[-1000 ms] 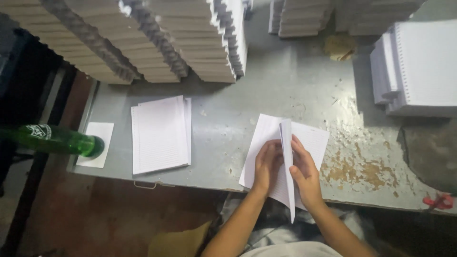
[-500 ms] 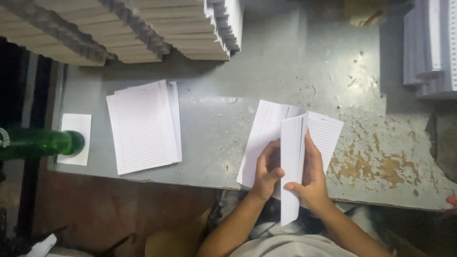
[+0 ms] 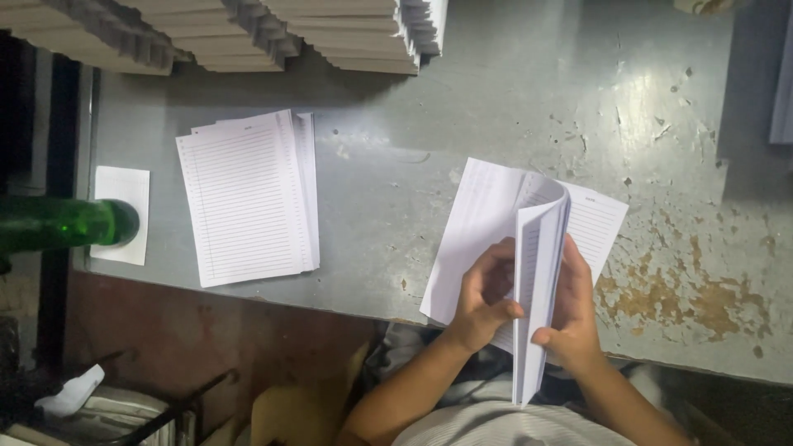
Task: Counting and inspecting stacks of printed paper sheets on a production table and recording data on a laptop.
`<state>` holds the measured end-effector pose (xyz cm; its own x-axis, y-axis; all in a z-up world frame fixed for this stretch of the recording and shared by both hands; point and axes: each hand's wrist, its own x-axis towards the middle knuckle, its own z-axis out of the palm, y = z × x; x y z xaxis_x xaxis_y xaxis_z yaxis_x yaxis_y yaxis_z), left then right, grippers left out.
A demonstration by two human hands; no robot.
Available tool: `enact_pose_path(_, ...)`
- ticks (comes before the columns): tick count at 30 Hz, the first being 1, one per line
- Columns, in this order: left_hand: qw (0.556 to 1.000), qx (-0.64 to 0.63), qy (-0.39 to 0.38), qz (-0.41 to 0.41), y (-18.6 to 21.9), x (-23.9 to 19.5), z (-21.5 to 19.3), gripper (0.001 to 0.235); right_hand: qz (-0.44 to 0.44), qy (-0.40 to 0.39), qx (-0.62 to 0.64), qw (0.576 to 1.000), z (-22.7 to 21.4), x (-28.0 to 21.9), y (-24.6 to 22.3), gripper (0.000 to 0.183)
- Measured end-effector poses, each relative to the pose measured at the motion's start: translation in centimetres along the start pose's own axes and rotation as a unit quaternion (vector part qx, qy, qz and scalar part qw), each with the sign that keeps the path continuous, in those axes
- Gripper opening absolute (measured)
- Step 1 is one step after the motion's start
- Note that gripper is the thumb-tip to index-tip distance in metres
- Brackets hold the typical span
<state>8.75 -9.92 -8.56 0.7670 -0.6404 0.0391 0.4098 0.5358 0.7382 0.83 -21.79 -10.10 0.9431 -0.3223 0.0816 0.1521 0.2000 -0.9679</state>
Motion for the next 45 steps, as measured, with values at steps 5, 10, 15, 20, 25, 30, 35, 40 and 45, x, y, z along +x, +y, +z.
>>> enact_pose_path(5, 1.000, -0.007, -0.003, -0.002, 0.5, 0.1, 0.3, 0.067, -0.007, -0.001, -0.041, 0.999, 0.2, 0.2, -0.6, 0.117)
enact_pose_path(10, 1.000, 0.000, 0.007, -0.001, 1.0, 0.4, 0.9, 0.076, 0.023, 0.013, -0.055, 0.998, -0.8, -1.2, -0.2, 0.113)
enact_pose_path(15, 0.998, 0.018, 0.056, 0.004, 1.0, 1.2, 1.5, 0.055, 0.077, 0.089, -0.582, 0.805, -16.4, -11.4, 21.0, 0.056)
enact_pose_path(20, 0.995, -0.004, 0.046, 0.093, -0.7, 0.3, 0.8, 0.043, 0.015, 0.197, -0.324, 0.925, -3.3, 0.7, -11.2, 0.057)
enact_pose_path(25, 0.992, -0.049, -0.104, -0.058, 3.2, -4.3, 0.5, 0.062, 0.051, 0.032, -0.479, 0.876, -4.7, 6.2, -11.0, 0.059)
enact_pose_path(30, 0.886, 0.150, -0.265, -0.349, 5.1, -11.3, -1.8, 0.060, 0.138, -0.054, -0.509, 0.848, -3.4, 7.5, -9.1, 0.081)
enact_pose_path(35, 0.942, -0.043, 0.262, -0.206, -3.2, -17.1, -7.2, 0.071, 0.191, 0.055, -0.527, 0.826, -0.1, 1.9, -8.3, 0.067)
enact_pose_path(40, 0.913, 0.136, 0.364, -0.128, 0.4, -15.9, -6.6, 0.053, 0.079, 0.067, -0.561, 0.821, -0.2, -6.4, -5.1, 0.064)
enact_pose_path(45, 0.891, 0.336, 0.231, -0.201, 4.3, -14.6, -7.6, 0.047, 0.232, 0.117, -0.477, 0.840, -4.6, -9.8, -8.2, 0.023)
